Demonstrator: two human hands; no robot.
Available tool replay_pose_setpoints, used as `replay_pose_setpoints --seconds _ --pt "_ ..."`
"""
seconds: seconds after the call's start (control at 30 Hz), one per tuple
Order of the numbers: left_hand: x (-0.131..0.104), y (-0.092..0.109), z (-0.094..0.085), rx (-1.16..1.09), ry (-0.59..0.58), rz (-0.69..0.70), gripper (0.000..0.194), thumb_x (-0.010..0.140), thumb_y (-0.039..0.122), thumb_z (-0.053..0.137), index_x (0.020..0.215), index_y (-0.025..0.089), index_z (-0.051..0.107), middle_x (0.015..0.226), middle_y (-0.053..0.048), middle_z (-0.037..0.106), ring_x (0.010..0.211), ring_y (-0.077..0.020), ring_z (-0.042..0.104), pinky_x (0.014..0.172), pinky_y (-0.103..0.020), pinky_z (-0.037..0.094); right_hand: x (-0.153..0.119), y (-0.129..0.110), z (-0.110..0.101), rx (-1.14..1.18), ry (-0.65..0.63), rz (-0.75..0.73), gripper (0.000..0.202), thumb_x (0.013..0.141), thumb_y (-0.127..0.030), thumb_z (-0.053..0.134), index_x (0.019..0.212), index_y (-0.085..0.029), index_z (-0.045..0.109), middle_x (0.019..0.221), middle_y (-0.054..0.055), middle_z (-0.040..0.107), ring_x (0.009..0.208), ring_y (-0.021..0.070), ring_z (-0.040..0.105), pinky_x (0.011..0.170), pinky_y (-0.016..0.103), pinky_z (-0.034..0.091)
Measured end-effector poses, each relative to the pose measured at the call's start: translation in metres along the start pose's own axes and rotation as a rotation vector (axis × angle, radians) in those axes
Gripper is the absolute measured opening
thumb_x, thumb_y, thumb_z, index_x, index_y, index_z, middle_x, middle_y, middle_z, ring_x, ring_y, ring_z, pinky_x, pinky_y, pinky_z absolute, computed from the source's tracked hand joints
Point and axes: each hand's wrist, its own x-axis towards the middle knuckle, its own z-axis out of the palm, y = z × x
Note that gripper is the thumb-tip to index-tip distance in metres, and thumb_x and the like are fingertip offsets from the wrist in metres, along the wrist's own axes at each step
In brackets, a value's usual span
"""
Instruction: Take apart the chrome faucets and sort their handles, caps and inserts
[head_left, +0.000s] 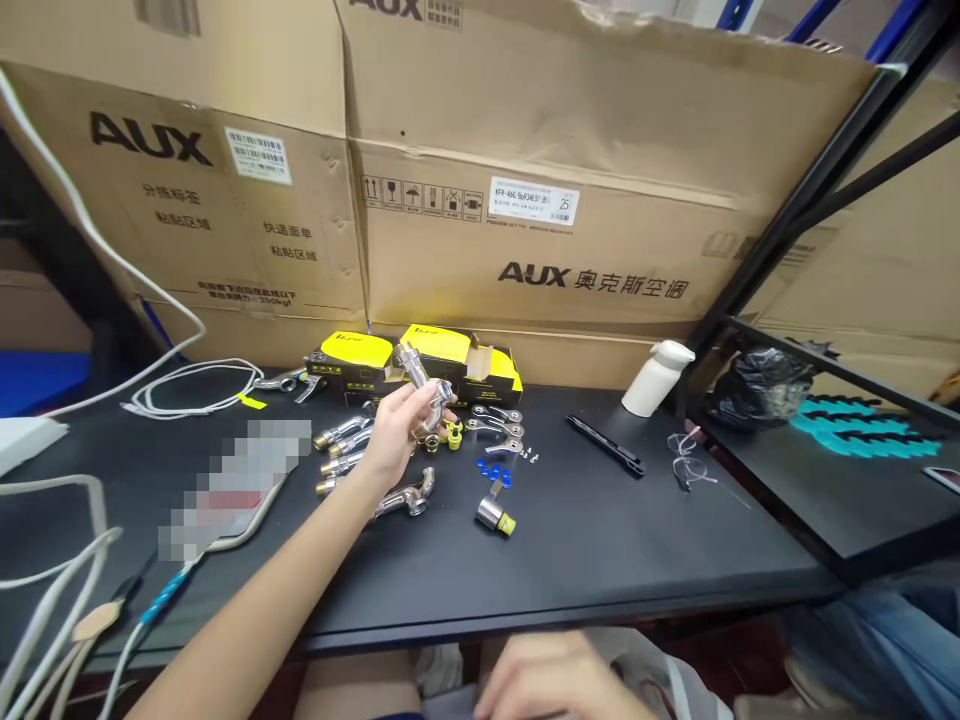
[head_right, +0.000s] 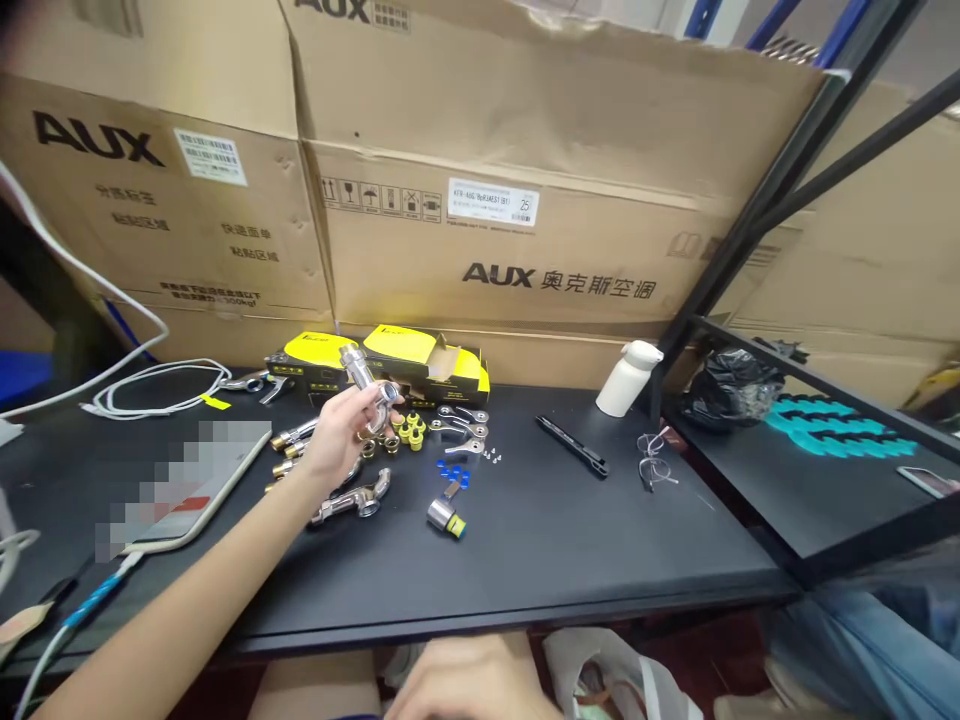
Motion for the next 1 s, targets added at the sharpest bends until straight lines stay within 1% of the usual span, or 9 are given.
replay_pose_setpoints --seconds 0.07,0.13,0.33,0.43,0.53,0.67,0.73,0.83,1.0 --pt "-0.001 -0.002 0.001 -0.003 -0.040 -0.044 0.031 0.073 0.037 0.067 0.091 0.012 0.063 0.088 -0.008 0.067 0.064 -0.0154 0.063 0.048 -0.023 0.049 0.005 -0.015 -0.035 -0.060 0.246 0.035 0.013 0.085 -0.029 0.060 0.084 -0.019 0.066 0.083 0.005 0.067 0.080 0.0155 0.063 0.077 0.025 0.047" --pt "-0.003 -0.006 0.002 -0.021 -0.082 -0.088 0.030 0.074 0.036 0.067 0.091 0.012 0.063 0.089 -0.008 0.067 0.066 -0.0163 0.064 0.049 -0.024 0.049 0.016 -0.015 -0.051 -0.156 0.333 0.028 0.008 0.085 -0.025 0.060 0.083 -0.018 0.065 0.079 0.004 0.066 0.071 0.0144 0.061 0.068 0.023 0.047" --pt "-0.005 -0.014 0.004 -0.051 -0.143 -0.152 0.027 0.076 0.036 0.065 0.091 0.013 0.063 0.086 -0.007 0.068 0.066 -0.0152 0.063 0.050 -0.024 0.049 0.055 0.023 -0.020 -0.626 0.303 -0.237 0.017 0.091 -0.015 0.048 0.089 -0.019 0.064 0.088 0.005 0.067 0.080 0.0168 0.058 0.071 0.026 0.046" --pt "-0.005 -0.015 0.005 -0.065 -0.166 -0.179 0.027 0.077 0.036 0.063 0.092 0.013 0.064 0.087 -0.007 0.068 0.068 -0.0159 0.063 0.051 -0.024 0.049 0.063 0.026 -0.015 -0.789 0.328 -0.279 0.018 0.091 -0.014 0.046 0.087 -0.020 0.064 0.093 0.005 0.067 0.080 0.0168 0.056 0.066 0.025 0.045" --pt "-0.005 -0.017 0.005 -0.073 -0.167 -0.212 0.027 0.077 0.036 0.064 0.092 0.014 0.064 0.086 -0.007 0.068 0.068 -0.0159 0.063 0.051 -0.024 0.049 0.065 0.020 -0.028 -0.788 0.353 -0.234 0.016 0.091 -0.018 0.047 0.090 -0.020 0.063 0.096 0.005 0.063 0.082 0.0158 0.056 0.067 0.024 0.044" --pt "-0.006 -0.021 0.005 -0.090 -0.163 -0.241 0.027 0.077 0.037 0.064 0.090 0.014 0.065 0.088 -0.007 0.068 0.067 -0.0149 0.063 0.051 -0.023 0.048 0.071 0.013 -0.044 -0.803 0.400 0.001 0.024 0.086 -0.036 0.057 0.105 -0.020 0.060 0.094 0.006 0.060 0.080 0.0177 0.058 0.063 0.025 0.045" --pt "-0.006 -0.023 0.005 -0.106 -0.168 -0.254 0.027 0.077 0.037 0.064 0.091 0.014 0.065 0.088 -0.007 0.068 0.067 -0.0150 0.063 0.051 -0.023 0.048 0.074 0.012 -0.046 -0.858 0.341 0.079 0.032 0.082 -0.039 0.062 0.108 -0.021 0.059 0.090 0.005 0.060 0.080 0.0199 0.058 0.061 0.027 0.045" --pt "-0.006 -0.025 0.005 -0.121 -0.170 -0.277 0.025 0.077 0.035 0.064 0.091 0.015 0.066 0.087 -0.007 0.067 0.067 -0.0151 0.062 0.052 -0.024 0.048 0.077 0.011 -0.053 -0.846 0.260 0.043 0.026 0.084 -0.032 0.060 0.108 -0.022 0.060 0.088 0.004 0.062 0.081 0.0197 0.059 0.063 0.026 0.045" --pt "-0.004 -0.026 0.003 -0.158 -0.189 -0.329 0.025 0.080 0.036 0.059 0.091 0.015 0.067 0.082 -0.006 0.065 0.068 -0.0163 0.061 0.053 -0.025 0.048 0.076 0.021 -0.113 -0.732 0.463 0.019 0.029 0.087 -0.030 0.055 0.114 -0.021 0.059 0.088 0.006 0.063 0.084 0.0194 0.057 0.075 0.030 0.046"
